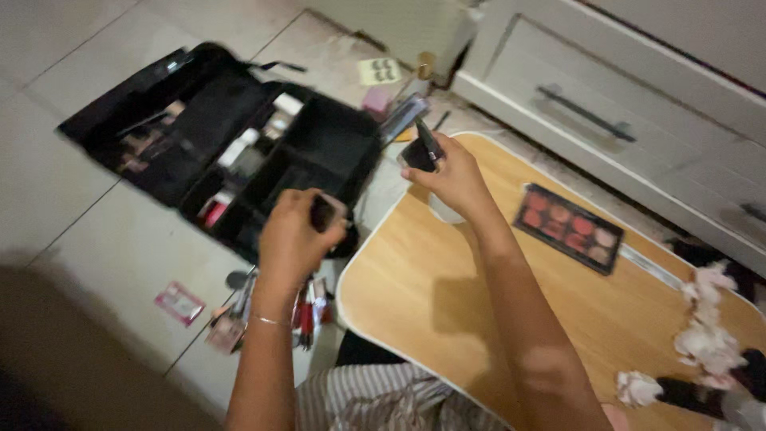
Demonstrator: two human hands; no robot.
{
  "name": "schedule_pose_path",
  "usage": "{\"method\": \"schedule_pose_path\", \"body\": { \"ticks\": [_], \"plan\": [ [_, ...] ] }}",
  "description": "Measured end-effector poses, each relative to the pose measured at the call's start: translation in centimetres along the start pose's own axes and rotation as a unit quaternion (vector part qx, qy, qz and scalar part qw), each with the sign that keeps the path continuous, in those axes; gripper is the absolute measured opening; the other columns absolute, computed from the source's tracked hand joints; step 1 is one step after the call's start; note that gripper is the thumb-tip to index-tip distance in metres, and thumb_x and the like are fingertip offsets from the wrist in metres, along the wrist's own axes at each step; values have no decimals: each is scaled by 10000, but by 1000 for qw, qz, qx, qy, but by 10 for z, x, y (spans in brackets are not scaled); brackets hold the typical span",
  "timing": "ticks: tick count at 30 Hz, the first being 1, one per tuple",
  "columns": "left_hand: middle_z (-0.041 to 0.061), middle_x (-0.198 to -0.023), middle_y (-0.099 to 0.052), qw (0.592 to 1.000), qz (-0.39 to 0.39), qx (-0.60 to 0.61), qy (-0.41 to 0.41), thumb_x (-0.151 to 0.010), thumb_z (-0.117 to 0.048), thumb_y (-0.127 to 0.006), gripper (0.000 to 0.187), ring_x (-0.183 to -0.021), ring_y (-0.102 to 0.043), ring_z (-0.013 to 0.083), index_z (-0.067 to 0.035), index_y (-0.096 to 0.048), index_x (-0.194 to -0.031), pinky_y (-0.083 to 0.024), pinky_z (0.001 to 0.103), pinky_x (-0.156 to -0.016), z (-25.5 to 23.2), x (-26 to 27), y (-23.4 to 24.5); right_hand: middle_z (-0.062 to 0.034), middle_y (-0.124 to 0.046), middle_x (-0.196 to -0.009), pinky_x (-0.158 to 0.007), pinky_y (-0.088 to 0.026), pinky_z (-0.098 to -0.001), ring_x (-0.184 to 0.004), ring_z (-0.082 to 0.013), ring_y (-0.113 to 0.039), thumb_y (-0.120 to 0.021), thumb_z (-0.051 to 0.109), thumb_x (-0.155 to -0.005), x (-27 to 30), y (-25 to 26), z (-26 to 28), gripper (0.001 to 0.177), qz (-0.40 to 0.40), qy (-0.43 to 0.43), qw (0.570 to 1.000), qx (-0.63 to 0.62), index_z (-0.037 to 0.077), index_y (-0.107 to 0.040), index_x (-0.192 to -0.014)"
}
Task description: The person organizes various makeup items on a small table and places them into a black makeup bag. They wipe the surfaces of items like lipsticks and an eyeshadow palette with a tissue before packing them.
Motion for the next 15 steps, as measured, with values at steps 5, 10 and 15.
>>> {"method": "schedule_pose_path", "body": {
  "ticks": [5,10,15],
  "plan": [
    [248,-1119,-640,988,-47,-4,150,-763,-317,-833,569,-965,-654,402,31,-693,-1191,-535,450,-835,146,49,24,-107,-621,-1324,-986,-512,-322,-1165,-168,-626,-933,208,-740,31,-123,49,796,81,42,988,-122,-23,-531,-1386],
    [246,-1014,-708,964,-17,13,265,-749,-320,-832,495,-925,-711,370,37,-719,-1074,-562,439,-853,281,101,-2,-202,-625,-1295,-997,-517,-385,-1187,-342,-633,-899,291,-712,92,-267,73,768,189,85,978,1,23,-574,-1354],
    [269,-1009,-686,959,-6,-17,283,-768,-326,-818,444,-930,-684,428,18,-739,-1037,-555,482,-841,347,130,-39,-204,-611,-1252,-983,-513,-416,-1158,-377,-618,-845,202,-708,148,-351,44,685,270,27,961,58,63,-601,-1333]
  ]
}}
Point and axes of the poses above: each hand's wrist, its own x-axis away from the middle knuckle, its own y-axis out of the back of the hand, z = x × y, the point moved 8 cm from there along -x, towards the middle knuckle
